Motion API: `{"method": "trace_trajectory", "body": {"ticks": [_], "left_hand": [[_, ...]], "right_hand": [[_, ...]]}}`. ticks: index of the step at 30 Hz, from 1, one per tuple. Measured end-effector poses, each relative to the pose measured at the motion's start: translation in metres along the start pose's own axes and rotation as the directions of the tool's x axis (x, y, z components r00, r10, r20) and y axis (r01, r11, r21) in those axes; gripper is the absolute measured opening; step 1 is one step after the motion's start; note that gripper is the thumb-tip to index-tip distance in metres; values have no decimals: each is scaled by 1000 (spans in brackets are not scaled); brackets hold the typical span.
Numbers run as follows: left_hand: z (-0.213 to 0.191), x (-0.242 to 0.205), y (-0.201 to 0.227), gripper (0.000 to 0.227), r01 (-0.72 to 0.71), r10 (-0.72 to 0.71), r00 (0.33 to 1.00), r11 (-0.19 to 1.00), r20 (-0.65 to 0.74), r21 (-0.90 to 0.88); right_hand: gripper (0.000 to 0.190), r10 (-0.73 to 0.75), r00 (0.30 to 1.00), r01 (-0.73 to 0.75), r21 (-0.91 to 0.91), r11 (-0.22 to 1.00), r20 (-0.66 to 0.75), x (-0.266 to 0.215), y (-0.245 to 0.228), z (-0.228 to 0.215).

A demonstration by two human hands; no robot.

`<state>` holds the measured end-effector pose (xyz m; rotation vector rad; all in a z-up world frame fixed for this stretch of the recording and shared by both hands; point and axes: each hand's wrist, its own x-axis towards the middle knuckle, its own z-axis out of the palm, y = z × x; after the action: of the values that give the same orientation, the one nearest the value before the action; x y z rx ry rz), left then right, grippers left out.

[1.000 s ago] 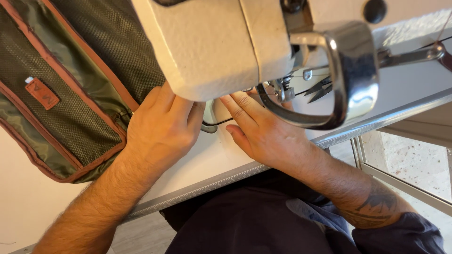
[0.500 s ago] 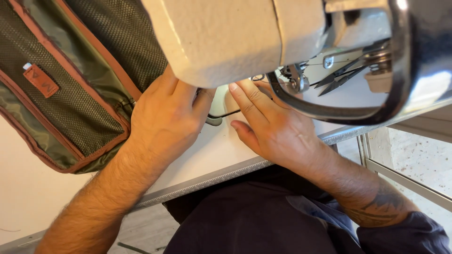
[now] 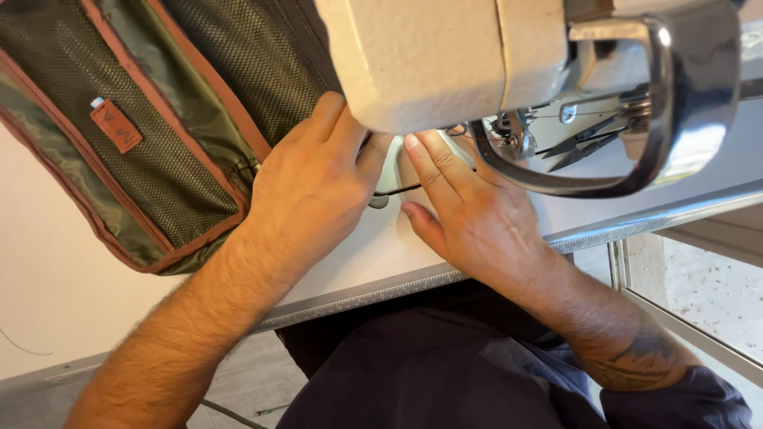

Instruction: Sewing components of a multi-pocket bag using an industrial sewing machine

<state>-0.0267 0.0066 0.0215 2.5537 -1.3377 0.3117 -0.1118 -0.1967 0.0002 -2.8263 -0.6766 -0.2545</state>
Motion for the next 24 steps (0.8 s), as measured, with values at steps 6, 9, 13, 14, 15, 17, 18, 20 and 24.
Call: {"method": "trace_trajectory", "body": {"ticks": [6, 9, 13, 14, 15, 17, 18, 20, 24], "left_hand": [[-4, 1, 2, 7, 8, -7, 1000, 1000, -14, 9], [-3, 0, 2, 7, 28, -29, 999, 999, 17, 21], [-1, 1, 0, 8, 1, -1, 1000, 1000, -18, 13], [-1, 2, 0, 6, 11, -11, 1000, 1000, -10, 1], [-1, 2, 0, 5, 21, -21, 1000, 1000, -3, -11], [0, 2, 2, 4, 49, -50, 999, 998, -6, -35], [0, 3, 1, 4, 70, -71, 997, 996, -14, -55], [0, 4, 0, 7, 47, -47, 999, 999, -23, -11], [-4, 4, -1, 30, -4, 10, 998, 995, -58, 96]], "right_hand": [[58, 14, 1000, -14, 12, 1000, -14, 2, -3, -2], [57, 34, 999, -34, -5, 999, -29, 2, -5, -2], [59, 52, 998, -52, -2, 999, -27, 3, -6, -3], [60, 46, 999, -46, 5, 999, -24, 4, -6, -3], [62, 40, 999, -40, 13, 999, -21, 5, -5, -3], [60, 35, 999, -34, 38, 999, -29, 5, -5, -3], [58, 33, 998, -31, 57, 998, -45, 7, -5, -3], [54, 33, 997, -29, 59, 998, -75, 9, -5, -3], [48, 90, 981, -98, -35, 995, -170, 10, -13, -4]]}}
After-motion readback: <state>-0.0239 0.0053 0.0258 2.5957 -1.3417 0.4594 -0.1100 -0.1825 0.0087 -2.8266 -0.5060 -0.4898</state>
